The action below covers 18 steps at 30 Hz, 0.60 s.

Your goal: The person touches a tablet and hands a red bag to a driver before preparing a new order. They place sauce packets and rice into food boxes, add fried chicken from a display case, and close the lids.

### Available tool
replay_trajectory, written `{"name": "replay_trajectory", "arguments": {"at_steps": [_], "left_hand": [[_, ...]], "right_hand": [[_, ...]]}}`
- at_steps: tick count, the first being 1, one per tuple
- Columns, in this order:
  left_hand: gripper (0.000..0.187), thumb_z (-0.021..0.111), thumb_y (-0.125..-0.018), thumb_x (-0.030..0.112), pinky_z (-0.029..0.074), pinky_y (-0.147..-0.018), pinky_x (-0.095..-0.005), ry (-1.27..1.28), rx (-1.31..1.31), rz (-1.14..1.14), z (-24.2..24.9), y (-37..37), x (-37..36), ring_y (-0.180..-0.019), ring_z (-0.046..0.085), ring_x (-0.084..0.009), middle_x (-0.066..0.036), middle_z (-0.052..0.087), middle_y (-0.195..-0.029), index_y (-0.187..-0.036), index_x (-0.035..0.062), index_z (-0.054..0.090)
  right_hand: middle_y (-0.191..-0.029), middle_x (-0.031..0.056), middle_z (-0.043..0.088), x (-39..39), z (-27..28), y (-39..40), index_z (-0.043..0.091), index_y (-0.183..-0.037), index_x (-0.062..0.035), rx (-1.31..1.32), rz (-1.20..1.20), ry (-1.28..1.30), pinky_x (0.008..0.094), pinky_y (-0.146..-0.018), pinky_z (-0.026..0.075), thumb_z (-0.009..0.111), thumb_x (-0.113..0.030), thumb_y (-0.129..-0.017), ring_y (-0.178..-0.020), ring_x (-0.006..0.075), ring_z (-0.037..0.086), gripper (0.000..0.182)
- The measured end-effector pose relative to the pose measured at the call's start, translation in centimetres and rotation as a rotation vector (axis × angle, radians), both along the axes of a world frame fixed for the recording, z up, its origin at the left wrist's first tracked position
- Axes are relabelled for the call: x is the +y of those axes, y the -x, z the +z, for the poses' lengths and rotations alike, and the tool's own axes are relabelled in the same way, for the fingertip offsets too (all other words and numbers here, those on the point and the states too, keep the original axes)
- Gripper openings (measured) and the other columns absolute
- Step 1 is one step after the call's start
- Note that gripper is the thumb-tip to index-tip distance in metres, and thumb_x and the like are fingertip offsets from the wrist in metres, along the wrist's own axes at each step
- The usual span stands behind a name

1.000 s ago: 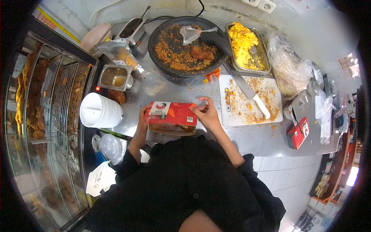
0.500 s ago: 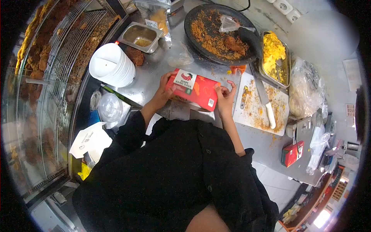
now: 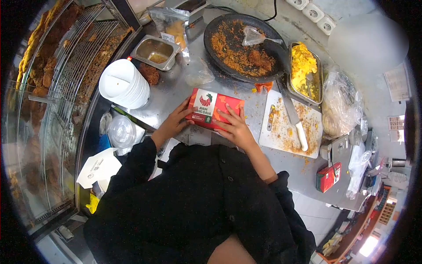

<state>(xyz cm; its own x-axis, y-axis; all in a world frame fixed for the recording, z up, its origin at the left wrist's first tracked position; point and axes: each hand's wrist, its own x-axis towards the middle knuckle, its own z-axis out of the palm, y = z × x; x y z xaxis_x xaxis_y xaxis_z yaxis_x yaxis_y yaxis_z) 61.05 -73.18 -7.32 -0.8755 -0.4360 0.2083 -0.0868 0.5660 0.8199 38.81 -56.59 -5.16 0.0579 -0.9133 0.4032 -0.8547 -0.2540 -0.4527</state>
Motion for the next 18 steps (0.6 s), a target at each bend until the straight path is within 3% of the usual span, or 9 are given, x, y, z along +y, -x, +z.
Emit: {"name": "replay_trajectory", "arguments": {"at_steps": [5, 8, 11, 14, 18], "left_hand": [[0.043, 0.056, -0.083, 0.001, 0.037, -0.102, -0.0369, 0.006, 0.117, 0.118, -1.1, 0.5, 1.0, -0.124, 0.045, -0.0339, -0.017, 0.036, -0.142, -0.125, 0.0125, 0.055], [0.043, 0.056, -0.081, -0.003, 0.037, -0.103, -0.0391, 0.190, 0.097, 0.060, -1.6, 0.4, 0.7, -0.119, 0.050, -0.0325, -0.015, 0.046, -0.135, -0.122, 0.0103, 0.057], [0.051, 0.054, -0.076, -0.010, 0.044, -0.097, -0.0352, 0.246, 0.101, -0.007, -1.3, 0.4, 0.1, -0.121, 0.050, -0.0295, -0.007, 0.049, -0.135, -0.123, 0.0102, 0.056], [0.051, 0.055, -0.075, -0.009, 0.043, -0.099, -0.0351, 0.241, 0.140, -0.023, -0.2, 0.6, -0.1, -0.121, 0.049, -0.0293, -0.008, 0.048, -0.135, -0.122, 0.0106, 0.057], [0.042, 0.059, -0.076, -0.007, 0.032, -0.107, -0.0427, 0.149, 0.141, 0.000, -0.7, 0.9, -0.2, -0.119, 0.050, -0.0310, -0.011, 0.052, -0.129, -0.116, 0.0057, 0.060]], "right_hand": [[-0.128, 0.0072, 0.055, -0.6, 0.0, 0.3, 0.062, -0.117, -0.0162, -0.090, 0.001, -0.062, 0.0529, -0.109, 0.019, 0.069, -0.016, -0.077, -0.131, 0.0314, 0.037, 0.041], [-0.129, 0.0067, 0.054, -0.7, 0.1, 0.3, 0.060, -0.119, -0.0126, -0.044, 0.026, -0.091, 0.0527, -0.108, 0.020, 0.067, -0.014, -0.078, -0.128, 0.0321, 0.039, 0.041], [-0.126, 0.0079, 0.055, -0.5, 2.4, 1.0, 0.059, -0.118, -0.0086, -0.053, 0.081, -0.207, 0.0512, -0.109, 0.023, 0.067, -0.012, -0.078, -0.127, 0.0316, 0.041, 0.041], [-0.124, 0.0110, 0.056, 0.0, 2.9, 2.0, 0.060, -0.116, -0.0070, -0.132, 0.136, -0.225, 0.0474, -0.108, 0.028, 0.068, -0.008, -0.077, -0.124, 0.0320, 0.045, 0.040], [-0.115, 0.0144, 0.059, 0.7, 1.4, 3.3, 0.064, -0.107, -0.0035, -0.183, 0.149, -0.078, 0.0428, -0.101, 0.041, 0.071, -0.005, -0.072, -0.116, 0.0311, 0.052, 0.036]]}}
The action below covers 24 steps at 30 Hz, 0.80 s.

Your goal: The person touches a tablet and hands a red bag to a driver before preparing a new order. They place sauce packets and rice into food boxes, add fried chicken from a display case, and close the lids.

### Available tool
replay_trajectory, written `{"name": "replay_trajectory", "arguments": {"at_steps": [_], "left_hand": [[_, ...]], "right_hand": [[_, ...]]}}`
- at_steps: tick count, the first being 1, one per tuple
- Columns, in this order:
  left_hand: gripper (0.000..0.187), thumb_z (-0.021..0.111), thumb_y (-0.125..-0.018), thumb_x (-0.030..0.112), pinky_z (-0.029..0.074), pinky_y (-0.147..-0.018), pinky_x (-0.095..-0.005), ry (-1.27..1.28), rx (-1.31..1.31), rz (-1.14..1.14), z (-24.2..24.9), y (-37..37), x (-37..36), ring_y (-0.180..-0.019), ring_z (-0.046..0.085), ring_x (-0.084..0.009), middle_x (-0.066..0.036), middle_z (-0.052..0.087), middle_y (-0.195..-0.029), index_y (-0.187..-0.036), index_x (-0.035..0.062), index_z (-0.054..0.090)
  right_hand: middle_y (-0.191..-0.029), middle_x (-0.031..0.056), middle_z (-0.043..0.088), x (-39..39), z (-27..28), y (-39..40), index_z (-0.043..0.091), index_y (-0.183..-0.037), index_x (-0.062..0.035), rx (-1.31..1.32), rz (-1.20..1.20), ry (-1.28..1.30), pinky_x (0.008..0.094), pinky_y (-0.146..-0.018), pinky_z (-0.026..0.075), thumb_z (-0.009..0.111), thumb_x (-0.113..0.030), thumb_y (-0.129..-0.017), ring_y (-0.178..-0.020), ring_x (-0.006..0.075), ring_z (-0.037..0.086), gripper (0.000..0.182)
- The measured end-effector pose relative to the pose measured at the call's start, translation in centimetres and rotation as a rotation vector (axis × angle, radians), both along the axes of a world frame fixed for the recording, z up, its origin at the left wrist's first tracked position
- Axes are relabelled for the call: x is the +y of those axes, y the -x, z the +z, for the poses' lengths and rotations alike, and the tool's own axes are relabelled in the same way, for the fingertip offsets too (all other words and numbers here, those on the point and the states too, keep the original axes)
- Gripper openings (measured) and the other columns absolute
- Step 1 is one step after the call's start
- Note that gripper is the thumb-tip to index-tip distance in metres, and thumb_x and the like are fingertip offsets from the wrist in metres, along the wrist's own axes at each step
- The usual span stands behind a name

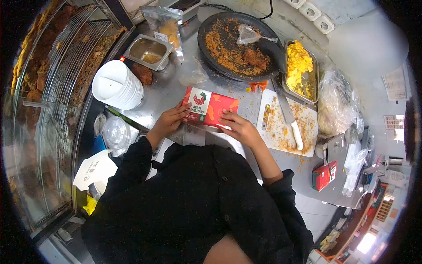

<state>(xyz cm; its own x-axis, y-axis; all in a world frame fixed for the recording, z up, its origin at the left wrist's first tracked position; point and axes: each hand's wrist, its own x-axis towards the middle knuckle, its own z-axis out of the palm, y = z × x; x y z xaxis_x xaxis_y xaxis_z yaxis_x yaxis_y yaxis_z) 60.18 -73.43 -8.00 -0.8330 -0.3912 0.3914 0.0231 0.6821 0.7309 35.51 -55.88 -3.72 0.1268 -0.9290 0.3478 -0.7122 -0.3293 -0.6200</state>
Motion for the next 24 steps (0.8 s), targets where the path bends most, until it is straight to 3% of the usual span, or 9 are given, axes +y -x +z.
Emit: {"name": "replay_trajectory", "arguments": {"at_steps": [2, 4, 5, 8, 11, 14, 17, 24], "left_hand": [[0.038, 0.061, -0.077, -0.003, 0.032, -0.107, -0.0444, -0.029, -0.005, 0.032, -0.2, 0.0, 0.0, -0.121, 0.049, -0.0311, -0.010, 0.052, -0.130, -0.114, 0.0061, 0.061], [0.035, 0.064, -0.077, 0.003, 0.031, -0.107, -0.0461, 0.209, -0.099, 0.111, 0.7, -0.1, 0.2, -0.123, 0.047, -0.0310, -0.010, 0.052, -0.130, -0.113, 0.0068, 0.062], [0.034, 0.066, -0.078, 0.006, 0.031, -0.106, -0.0469, 0.328, -0.145, 0.149, 1.9, 0.2, 0.4, -0.124, 0.046, -0.0310, -0.010, 0.052, -0.130, -0.112, 0.0072, 0.063], [0.033, 0.070, -0.077, 0.015, 0.031, -0.105, -0.0486, 0.375, -0.057, 0.094, 6.1, 1.9, 2.0, -0.123, 0.047, -0.0296, -0.009, 0.056, -0.126, -0.108, 0.0067, 0.064], [0.037, 0.072, -0.075, 0.016, 0.029, -0.107, -0.0471, 0.232, -0.003, -0.107, 4.3, 4.2, 3.1, -0.124, 0.047, -0.0281, -0.008, 0.060, -0.119, -0.110, 0.0065, 0.063], [0.037, 0.073, -0.074, 0.016, 0.036, -0.103, -0.0450, 0.232, 0.006, -0.150, 2.2, 4.8, 2.4, -0.121, 0.049, -0.0280, -0.009, 0.061, -0.117, -0.107, 0.0044, 0.062], [0.037, 0.073, -0.073, 0.014, 0.041, -0.100, -0.0435, 0.280, 0.025, -0.221, 1.8, 4.4, 1.3, -0.118, 0.052, -0.0280, -0.011, 0.061, -0.117, -0.106, 0.0028, 0.062], [0.035, 0.070, -0.074, 0.009, 0.043, -0.099, -0.0425, 0.451, 0.045, -0.369, 2.0, 4.7, -0.5, -0.117, 0.053, -0.0279, -0.015, 0.059, -0.118, -0.107, -0.0003, 0.060]], "right_hand": [[-0.110, 0.0126, 0.061, -0.1, 0.0, -0.3, 0.066, -0.101, -0.0024, 0.132, -0.010, 0.100, 0.0429, -0.098, 0.043, 0.074, -0.010, -0.070, -0.112, 0.0291, 0.056, 0.033], [-0.110, 0.0109, 0.061, -0.2, 0.1, -0.7, 0.066, -0.101, -0.0031, 0.174, -0.021, 0.138, 0.0423, -0.099, 0.043, 0.074, -0.014, -0.070, -0.113, 0.0279, 0.055, 0.034], [-0.110, 0.0103, 0.061, -0.2, -0.2, -0.9, 0.066, -0.101, -0.0032, 0.178, -0.050, 0.152, 0.0432, -0.099, 0.043, 0.076, -0.015, -0.068, -0.113, 0.0274, 0.055, 0.036], [-0.110, 0.0095, 0.061, -0.4, -0.5, -1.6, 0.066, -0.101, -0.0056, 0.080, -0.111, 0.133, 0.0437, -0.100, 0.042, 0.076, -0.015, -0.067, -0.113, 0.0286, 0.055, 0.037], [-0.106, 0.0073, 0.061, -0.6, -0.1, -2.6, 0.067, -0.101, -0.0093, 0.020, -0.186, 0.098, 0.0438, -0.098, 0.043, 0.077, -0.016, -0.066, -0.109, 0.0289, 0.057, 0.037], [-0.101, 0.0055, 0.060, -1.0, -0.9, -3.3, 0.068, -0.101, -0.0121, 0.043, -0.249, 0.157, 0.0436, -0.094, 0.045, 0.078, -0.018, -0.065, -0.106, 0.0277, 0.057, 0.038], [-0.098, 0.0043, 0.058, -1.2, -1.4, -3.6, 0.069, -0.099, -0.0121, 0.079, -0.267, 0.212, 0.0433, -0.091, 0.046, 0.078, -0.019, -0.064, -0.105, 0.0263, 0.056, 0.037], [-0.095, 0.0016, 0.059, -1.5, -2.4, -3.8, 0.070, -0.091, -0.0104, 0.121, -0.297, 0.318, 0.0425, -0.089, 0.046, 0.078, -0.019, -0.064, -0.105, 0.0254, 0.054, 0.030]]}}
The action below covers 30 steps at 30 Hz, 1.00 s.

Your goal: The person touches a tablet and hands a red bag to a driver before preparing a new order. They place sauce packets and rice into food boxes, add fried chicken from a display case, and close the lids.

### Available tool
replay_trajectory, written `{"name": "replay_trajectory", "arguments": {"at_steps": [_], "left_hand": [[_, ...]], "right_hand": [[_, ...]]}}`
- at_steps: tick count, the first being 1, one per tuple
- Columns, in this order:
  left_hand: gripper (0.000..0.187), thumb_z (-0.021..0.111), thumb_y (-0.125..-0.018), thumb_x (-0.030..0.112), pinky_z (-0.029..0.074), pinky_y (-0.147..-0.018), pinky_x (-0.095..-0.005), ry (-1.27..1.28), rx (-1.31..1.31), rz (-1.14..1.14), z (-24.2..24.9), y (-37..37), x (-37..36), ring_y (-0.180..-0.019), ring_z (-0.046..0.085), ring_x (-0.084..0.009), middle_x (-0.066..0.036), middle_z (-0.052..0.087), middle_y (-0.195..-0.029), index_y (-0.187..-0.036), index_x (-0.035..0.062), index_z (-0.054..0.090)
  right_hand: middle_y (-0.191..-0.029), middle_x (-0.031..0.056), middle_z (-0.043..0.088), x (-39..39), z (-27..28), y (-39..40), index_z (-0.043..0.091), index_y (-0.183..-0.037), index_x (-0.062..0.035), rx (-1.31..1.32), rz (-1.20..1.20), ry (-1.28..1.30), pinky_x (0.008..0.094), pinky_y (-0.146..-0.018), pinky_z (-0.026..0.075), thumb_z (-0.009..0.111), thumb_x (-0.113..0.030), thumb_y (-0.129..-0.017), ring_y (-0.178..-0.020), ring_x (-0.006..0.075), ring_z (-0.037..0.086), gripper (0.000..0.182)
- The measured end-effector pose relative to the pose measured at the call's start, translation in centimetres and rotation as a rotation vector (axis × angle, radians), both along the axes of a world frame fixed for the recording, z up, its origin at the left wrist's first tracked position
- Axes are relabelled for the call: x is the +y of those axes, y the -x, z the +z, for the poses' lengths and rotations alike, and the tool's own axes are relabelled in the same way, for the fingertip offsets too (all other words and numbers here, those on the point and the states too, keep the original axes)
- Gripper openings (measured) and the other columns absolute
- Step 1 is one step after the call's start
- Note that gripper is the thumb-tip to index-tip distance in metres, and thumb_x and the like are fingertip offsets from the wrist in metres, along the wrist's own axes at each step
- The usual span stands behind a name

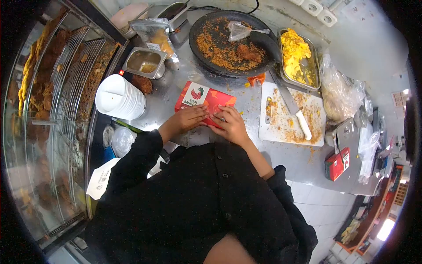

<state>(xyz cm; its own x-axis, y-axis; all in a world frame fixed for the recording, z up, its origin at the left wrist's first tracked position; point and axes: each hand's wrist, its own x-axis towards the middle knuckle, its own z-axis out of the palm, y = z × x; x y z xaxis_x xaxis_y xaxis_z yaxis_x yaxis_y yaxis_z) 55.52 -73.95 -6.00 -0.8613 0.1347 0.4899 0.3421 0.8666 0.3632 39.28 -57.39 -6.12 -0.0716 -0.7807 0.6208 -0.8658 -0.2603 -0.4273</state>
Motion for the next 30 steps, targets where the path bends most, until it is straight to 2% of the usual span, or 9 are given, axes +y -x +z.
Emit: {"name": "replay_trajectory", "arguments": {"at_steps": [5, 11, 14, 17, 20, 23, 26, 29, 30], "left_hand": [[0.033, 0.069, -0.075, 0.007, 0.044, -0.099, -0.0414, 0.051, -0.033, 0.036, 0.8, 0.4, -0.1, -0.115, 0.054, -0.0281, -0.015, 0.060, -0.116, -0.106, -0.0005, 0.060], [0.033, 0.073, -0.072, 0.008, 0.040, -0.102, -0.0438, 0.018, -0.051, -0.027, -0.3, 0.8, -1.1, -0.118, 0.052, -0.0277, -0.012, 0.060, -0.118, -0.103, 0.0011, 0.062], [0.034, 0.075, -0.069, 0.009, 0.035, -0.105, -0.0473, 0.008, -0.124, -0.016, 1.3, 0.9, -1.3, -0.119, 0.051, -0.0278, -0.010, 0.061, -0.117, -0.101, 0.0035, 0.064], [0.036, 0.076, -0.066, 0.009, 0.031, -0.106, -0.0493, -0.055, -0.258, 0.058, 4.0, 1.7, -0.5, -0.119, 0.051, -0.0279, -0.009, 0.061, -0.118, -0.100, 0.0048, 0.065], [0.040, 0.075, -0.064, 0.008, 0.030, -0.107, -0.0475, -0.189, -0.294, 0.063, 2.5, 1.6, -1.4, -0.121, 0.049, -0.0274, -0.009, 0.060, -0.117, -0.103, 0.0041, 0.065], [0.038, 0.072, -0.065, 0.004, 0.030, -0.107, -0.0472, -0.131, -0.261, 0.022, 1.2, 1.6, -2.1, -0.121, 0.049, -0.0275, -0.010, 0.061, -0.116, -0.103, 0.0030, 0.065], [0.040, 0.069, -0.066, 0.002, 0.030, -0.107, -0.0467, -0.091, -0.234, 0.052, 0.1, 1.2, -1.8, -0.120, 0.050, -0.0280, -0.011, 0.061, -0.115, -0.105, 0.0016, 0.063], [0.040, 0.062, -0.069, 0.003, 0.035, -0.104, -0.0446, 0.009, -0.100, -0.045, -1.2, 1.0, -2.1, -0.118, 0.051, -0.0287, -0.012, 0.057, -0.119, -0.109, -0.0001, 0.059], [0.034, 0.065, -0.074, 0.008, 0.037, -0.102, -0.0411, -0.029, -0.120, -0.058, -1.8, 1.2, -2.3, -0.117, 0.050, -0.0294, -0.009, 0.057, -0.120, -0.108, 0.0046, 0.060]], "right_hand": [[-0.088, 0.0016, 0.059, 0.1, 0.1, 0.0, 0.070, -0.084, -0.0088, 0.000, -0.010, 0.036, 0.0409, -0.086, 0.048, 0.078, -0.018, -0.064, -0.099, 0.0245, 0.056, 0.024], [-0.093, 0.0027, 0.061, 0.3, -0.8, 0.1, 0.069, -0.082, -0.0077, -0.193, -0.002, -0.053, 0.0405, -0.084, 0.047, 0.079, -0.019, -0.065, -0.098, 0.0249, 0.056, 0.023], [-0.099, 0.0054, 0.060, 0.3, 0.5, 0.0, 0.068, -0.091, -0.0090, -0.259, -0.005, -0.090, 0.0418, -0.088, 0.044, 0.078, -0.019, -0.067, -0.097, 0.0264, 0.056, 0.028], [-0.108, 0.0084, 0.059, -0.2, 0.6, -0.5, 0.065, -0.103, -0.0086, -0.281, -0.023, -0.085, 0.0420, -0.096, 0.039, 0.075, -0.019, -0.070, -0.106, 0.0287, 0.053, 0.036], [-0.116, 0.0097, 0.058, -0.6, -0.5, -0.8, 0.061, -0.110, -0.0071, -0.206, -0.046, -0.115, 0.0426, -0.102, 0.035, 0.073, -0.019, -0.073, -0.116, 0.0284, 0.049, 0.041], [-0.119, 0.0110, 0.057, -0.4, -1.2, -0.6, 0.061, -0.109, -0.0055, -0.125, -0.050, -0.137, 0.0426, -0.105, 0.034, 0.070, -0.022, -0.075, -0.120, 0.0277, 0.048, 0.039], [-0.120, 0.0102, 0.057, -0.4, -1.4, -0.5, 0.062, -0.109, -0.0051, -0.126, -0.039, -0.103, 0.0426, -0.104, 0.035, 0.070, -0.022, -0.074, -0.117, 0.0272, 0.050, 0.040], [-0.112, 0.0073, 0.061, -0.7, -0.7, -0.3, 0.065, -0.103, -0.0076, -0.122, -0.041, -0.077, 0.0414, -0.095, 0.041, 0.076, -0.020, -0.068, -0.108, 0.0250, 0.055, 0.039], [-0.110, 0.0062, 0.061, -0.9, -0.3, -0.1, 0.066, -0.100, -0.0080, -0.121, -0.025, -0.114, 0.0406, -0.093, 0.041, 0.077, -0.020, -0.065, -0.105, 0.0241, 0.056, 0.039]]}}
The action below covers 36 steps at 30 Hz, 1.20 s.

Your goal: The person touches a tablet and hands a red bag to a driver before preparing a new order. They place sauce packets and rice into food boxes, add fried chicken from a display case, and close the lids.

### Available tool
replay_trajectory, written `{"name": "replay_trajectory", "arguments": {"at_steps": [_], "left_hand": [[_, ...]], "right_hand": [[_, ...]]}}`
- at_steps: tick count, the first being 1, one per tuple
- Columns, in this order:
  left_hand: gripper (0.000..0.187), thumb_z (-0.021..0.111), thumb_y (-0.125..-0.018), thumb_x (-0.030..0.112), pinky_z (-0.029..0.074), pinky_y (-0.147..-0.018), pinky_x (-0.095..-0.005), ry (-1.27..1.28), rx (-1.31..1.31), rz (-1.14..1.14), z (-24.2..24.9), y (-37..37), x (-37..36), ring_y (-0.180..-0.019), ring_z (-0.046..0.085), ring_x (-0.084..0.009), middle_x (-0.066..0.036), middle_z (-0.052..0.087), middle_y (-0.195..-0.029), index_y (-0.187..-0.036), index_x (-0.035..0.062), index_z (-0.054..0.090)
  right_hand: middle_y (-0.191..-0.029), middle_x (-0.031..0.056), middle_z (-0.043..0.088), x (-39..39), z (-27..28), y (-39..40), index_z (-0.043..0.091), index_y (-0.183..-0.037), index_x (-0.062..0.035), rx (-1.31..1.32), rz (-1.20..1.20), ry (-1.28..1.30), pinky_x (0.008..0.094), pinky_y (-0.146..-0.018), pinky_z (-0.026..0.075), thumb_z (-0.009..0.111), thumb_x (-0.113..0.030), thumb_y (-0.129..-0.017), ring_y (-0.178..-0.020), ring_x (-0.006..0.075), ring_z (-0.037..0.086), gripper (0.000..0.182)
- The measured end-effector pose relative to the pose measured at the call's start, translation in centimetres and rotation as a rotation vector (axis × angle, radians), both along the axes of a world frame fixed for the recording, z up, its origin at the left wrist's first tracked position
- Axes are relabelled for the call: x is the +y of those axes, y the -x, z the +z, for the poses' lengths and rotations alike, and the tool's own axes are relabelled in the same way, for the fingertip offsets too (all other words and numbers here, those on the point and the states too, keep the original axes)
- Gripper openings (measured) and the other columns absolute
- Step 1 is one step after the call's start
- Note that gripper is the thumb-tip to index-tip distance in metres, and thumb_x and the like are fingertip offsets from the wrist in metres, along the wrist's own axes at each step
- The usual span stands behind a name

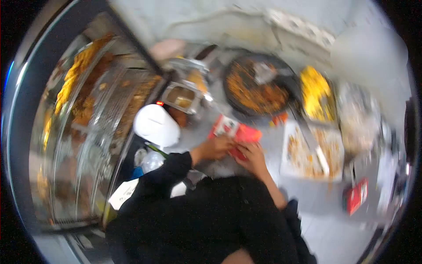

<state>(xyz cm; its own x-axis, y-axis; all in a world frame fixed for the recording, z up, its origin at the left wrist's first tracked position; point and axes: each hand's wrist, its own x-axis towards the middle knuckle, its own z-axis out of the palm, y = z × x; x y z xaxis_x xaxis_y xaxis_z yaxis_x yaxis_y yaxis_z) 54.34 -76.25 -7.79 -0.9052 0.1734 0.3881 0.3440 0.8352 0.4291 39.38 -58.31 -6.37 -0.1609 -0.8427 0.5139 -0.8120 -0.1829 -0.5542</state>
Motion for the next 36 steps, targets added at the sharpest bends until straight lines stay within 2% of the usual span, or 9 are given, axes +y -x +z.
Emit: {"name": "replay_trajectory", "arguments": {"at_steps": [2, 5, 8, 14, 19, 23, 26, 30, 36], "left_hand": [[0.037, 0.067, -0.071, 0.015, 0.027, -0.105, -0.0531, 0.028, 0.032, 0.037, 0.6, 0.2, 0.2, -0.120, 0.047, -0.0315, -0.009, 0.054, -0.124, -0.107, 0.0092, 0.062], [0.048, 0.071, -0.066, 0.027, 0.013, -0.105, -0.0644, 0.141, -0.130, 0.231, 5.1, -0.9, 1.1, -0.133, 0.031, -0.0351, -0.009, 0.041, -0.140, -0.111, 0.0150, 0.060], [0.061, 0.073, -0.064, 0.035, 0.013, -0.104, -0.0632, 0.202, -0.314, 0.417, 3.7, -0.4, 0.8, -0.138, 0.018, -0.0380, -0.008, 0.031, -0.147, -0.120, 0.0181, 0.056], [0.072, 0.074, -0.065, 0.047, 0.019, -0.101, -0.0594, 0.013, -0.265, 0.353, 3.2, -0.7, 0.4, -0.137, 0.018, -0.0407, -0.009, 0.031, -0.147, -0.127, 0.0190, 0.051], [0.051, 0.067, -0.076, 0.035, 0.013, -0.103, -0.0608, -0.002, -0.250, 0.294, 3.0, -0.9, 0.3, -0.137, 0.022, -0.0360, -0.007, 0.042, -0.140, -0.123, 0.0178, 0.058], [0.044, 0.064, -0.076, 0.028, 0.009, -0.106, -0.0617, 0.055, -0.288, 0.328, 4.8, -1.5, 1.3, -0.136, 0.025, -0.0339, -0.005, 0.049, -0.134, -0.117, 0.0141, 0.062], [0.037, 0.061, -0.075, 0.022, 0.010, -0.105, -0.0651, 0.099, -0.074, 0.306, 0.7, 0.0, 0.7, -0.132, 0.032, -0.0330, -0.005, 0.054, -0.129, -0.111, 0.0122, 0.065], [0.035, 0.058, -0.075, 0.012, 0.026, -0.108, -0.0526, -0.060, 0.166, 0.230, -1.2, 0.1, 0.8, -0.122, 0.045, -0.0360, -0.011, 0.056, -0.124, -0.109, 0.0038, 0.063], [0.034, 0.057, -0.078, 0.012, 0.038, -0.100, -0.0481, 0.167, 0.461, 0.195, 0.2, 0.2, 0.9, -0.112, 0.053, -0.0333, -0.011, 0.060, -0.117, -0.109, 0.0010, 0.062]], "right_hand": [[-0.103, 0.0024, 0.062, 0.0, 2.4, -0.7, 0.066, -0.097, -0.0131, 0.027, -0.058, -0.085, 0.0504, -0.096, 0.029, 0.080, -0.024, -0.060, -0.101, 0.0211, 0.057, 0.041], [-0.124, 0.0072, 0.051, -0.1, 3.5, -0.4, 0.065, -0.102, -0.0177, 0.108, -0.063, -0.164, 0.0571, -0.101, 0.018, 0.082, -0.035, -0.054, -0.122, 0.0295, 0.043, 0.054], [-0.131, 0.0112, 0.046, -0.8, 3.6, 0.3, 0.064, -0.105, -0.0188, 0.127, -0.013, -0.174, 0.0589, -0.103, 0.012, 0.082, -0.040, -0.052, -0.129, 0.0368, 0.032, 0.060], [-0.137, 0.0127, 0.041, -1.9, 2.4, 0.4, 0.064, -0.110, -0.0206, 0.164, -0.008, -0.224, 0.0602, -0.103, 0.009, 0.079, -0.045, -0.056, -0.131, 0.0385, 0.029, 0.062], [-0.134, 0.0138, 0.048, -1.7, 1.5, 0.3, 0.066, -0.106, -0.0119, 0.174, -0.002, -0.193, 0.0545, -0.106, 0.008, 0.079, -0.040, -0.061, -0.132, 0.0364, 0.031, 0.054], [-0.132, 0.0136, 0.051, -1.8, 2.7, -0.5, 0.058, -0.101, -0.0118, 0.002, -0.042, -0.257, 0.0563, -0.106, 0.006, 0.079, -0.034, -0.065, -0.133, 0.0372, 0.029, 0.047], [-0.132, 0.0130, 0.051, -2.0, 2.1, -0.1, 0.055, -0.102, -0.0124, -0.015, -0.049, -0.257, 0.0547, -0.107, 0.006, 0.077, -0.032, -0.067, -0.133, 0.0368, 0.029, 0.046], [-0.128, 0.0115, 0.054, -1.8, 2.0, -0.2, 0.061, -0.107, -0.0101, 0.032, -0.008, -0.229, 0.0534, -0.109, 0.006, 0.075, -0.026, -0.072, -0.133, 0.0357, 0.032, 0.041], [-0.112, 0.0096, 0.063, -1.1, 1.1, -0.1, 0.068, -0.103, -0.0050, 0.078, -0.030, 0.061, 0.0515, -0.107, 0.023, 0.075, -0.006, -0.071, -0.115, 0.0324, 0.054, 0.033]]}}
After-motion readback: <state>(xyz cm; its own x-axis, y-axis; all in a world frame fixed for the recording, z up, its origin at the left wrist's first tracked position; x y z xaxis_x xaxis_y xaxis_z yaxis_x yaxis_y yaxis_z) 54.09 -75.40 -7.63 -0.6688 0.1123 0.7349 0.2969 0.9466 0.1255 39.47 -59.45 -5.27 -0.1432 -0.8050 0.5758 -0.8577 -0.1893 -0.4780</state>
